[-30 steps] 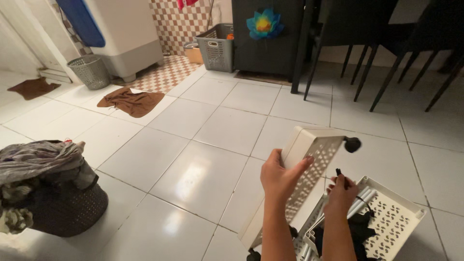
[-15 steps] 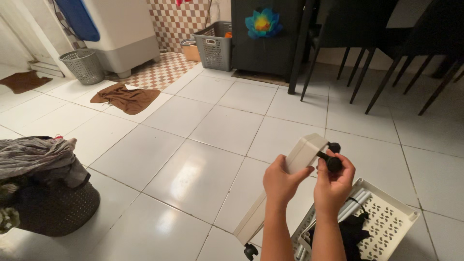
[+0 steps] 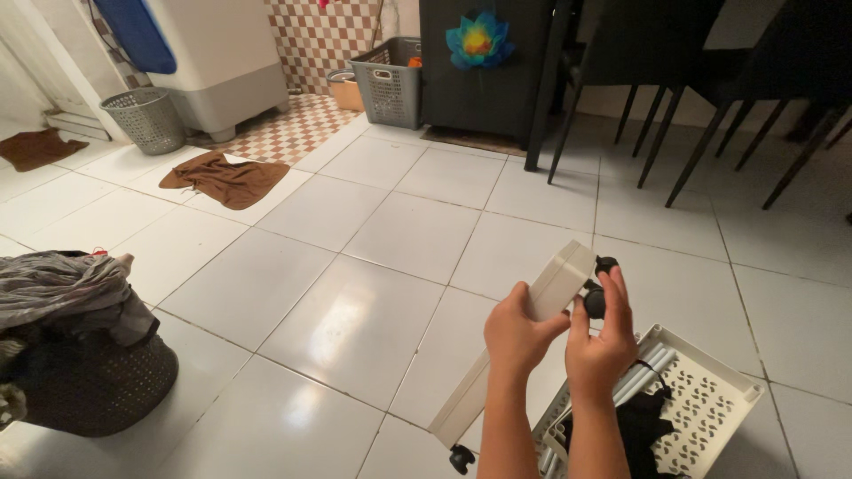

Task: The person sits on the floor and assembles white plastic trays by inserting black rubber feet and white rods. They repeatedly pick up trays, attach the feet, and place the rods into the tray slots.

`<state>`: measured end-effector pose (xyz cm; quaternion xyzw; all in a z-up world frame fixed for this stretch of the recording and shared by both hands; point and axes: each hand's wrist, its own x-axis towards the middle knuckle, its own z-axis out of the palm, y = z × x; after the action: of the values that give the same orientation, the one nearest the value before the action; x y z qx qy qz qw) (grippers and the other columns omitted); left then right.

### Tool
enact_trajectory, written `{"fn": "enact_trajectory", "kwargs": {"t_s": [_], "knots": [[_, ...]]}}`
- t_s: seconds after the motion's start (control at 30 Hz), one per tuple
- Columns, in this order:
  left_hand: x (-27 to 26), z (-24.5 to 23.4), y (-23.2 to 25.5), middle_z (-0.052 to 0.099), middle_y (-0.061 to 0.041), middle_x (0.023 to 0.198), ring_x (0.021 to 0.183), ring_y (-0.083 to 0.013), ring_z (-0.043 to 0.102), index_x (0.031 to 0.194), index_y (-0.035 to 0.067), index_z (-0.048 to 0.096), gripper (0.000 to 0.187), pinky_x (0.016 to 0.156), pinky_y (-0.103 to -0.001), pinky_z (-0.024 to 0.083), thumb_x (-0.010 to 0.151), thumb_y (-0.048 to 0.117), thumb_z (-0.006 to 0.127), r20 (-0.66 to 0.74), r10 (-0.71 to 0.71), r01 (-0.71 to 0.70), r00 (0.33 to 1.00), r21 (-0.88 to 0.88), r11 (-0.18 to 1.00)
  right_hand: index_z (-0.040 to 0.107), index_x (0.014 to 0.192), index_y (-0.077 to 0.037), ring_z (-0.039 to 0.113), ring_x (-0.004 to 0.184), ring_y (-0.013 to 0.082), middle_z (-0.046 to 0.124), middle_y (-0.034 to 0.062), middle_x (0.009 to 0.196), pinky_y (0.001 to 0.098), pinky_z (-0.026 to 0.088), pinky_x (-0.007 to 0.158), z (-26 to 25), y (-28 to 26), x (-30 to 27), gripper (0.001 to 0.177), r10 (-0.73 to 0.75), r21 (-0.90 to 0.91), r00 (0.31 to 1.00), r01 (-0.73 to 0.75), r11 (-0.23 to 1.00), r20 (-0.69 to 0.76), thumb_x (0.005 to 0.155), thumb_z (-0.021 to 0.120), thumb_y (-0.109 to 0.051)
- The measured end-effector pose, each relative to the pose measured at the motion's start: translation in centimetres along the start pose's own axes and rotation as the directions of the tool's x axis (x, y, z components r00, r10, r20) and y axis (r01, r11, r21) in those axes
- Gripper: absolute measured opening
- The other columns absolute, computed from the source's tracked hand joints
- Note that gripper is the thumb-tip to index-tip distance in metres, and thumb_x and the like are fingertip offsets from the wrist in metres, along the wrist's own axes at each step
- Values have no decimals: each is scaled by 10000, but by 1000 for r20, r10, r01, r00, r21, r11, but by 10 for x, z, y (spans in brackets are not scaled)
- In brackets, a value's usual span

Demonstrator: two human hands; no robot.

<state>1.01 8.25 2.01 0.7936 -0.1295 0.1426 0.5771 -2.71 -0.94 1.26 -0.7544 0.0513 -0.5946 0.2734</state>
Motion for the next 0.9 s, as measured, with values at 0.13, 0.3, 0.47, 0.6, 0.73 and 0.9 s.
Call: {"fn": "enact_trajectory", "kwargs": {"t_s": [0.13,0.3,0.47,0.6,0.73,0.9], "knots": [[5,-10,-7,651,-107,673,596,-273,624,786,65,573,424,586,-397,507,596,372,795,16,-117,118,993,-78,990,465,1492,-53,613,1155,281,572,155,1515,366,532,969,-15,3,9,608,252,364,911,-368,856,326,914,634,-134],[3,-19,-5,632,-141,657,593,-296,598,759,34,553,433,595,-408,504,585,350,792,122,-117,114,985,31,993,413,1501,-11,579,1308,254,577,197,1506,372,437,1162,-26,18,20,627,277,579,917,-397,712,289,1091,476,-482],[-3,-19,7,633,-135,677,625,-304,601,789,56,573,434,623,-402,504,557,348,794,296,-52,30,954,79,996,489,1401,-6,604,1327,287,614,237,1391,423,477,1137,-27,34,22,757,304,689,903,-428,584,303,1052,343,-661],[-2,-21,13,645,-131,685,638,-300,620,804,65,596,432,630,-399,509,534,340,792,397,-45,0,917,113,994,577,1325,23,614,1307,275,657,193,1364,389,454,1133,-32,40,22,863,214,661,863,-491,568,457,1035,271,-730],[-3,-18,14,654,-130,700,648,-311,625,801,65,600,431,630,-404,505,536,345,794,397,-34,-9,917,106,994,650,1272,31,649,1168,248,693,158,1267,354,492,1033,-37,43,24,863,201,574,817,-533,622,540,1038,281,-713],[-7,-12,20,648,-133,672,631,-321,622,783,69,586,402,612,-408,506,537,322,780,353,-25,-27,935,141,990,714,1183,59,678,1069,250,730,181,1154,355,525,976,-35,48,23,715,331,436,807,-554,709,488,1068,439,-591]]}}
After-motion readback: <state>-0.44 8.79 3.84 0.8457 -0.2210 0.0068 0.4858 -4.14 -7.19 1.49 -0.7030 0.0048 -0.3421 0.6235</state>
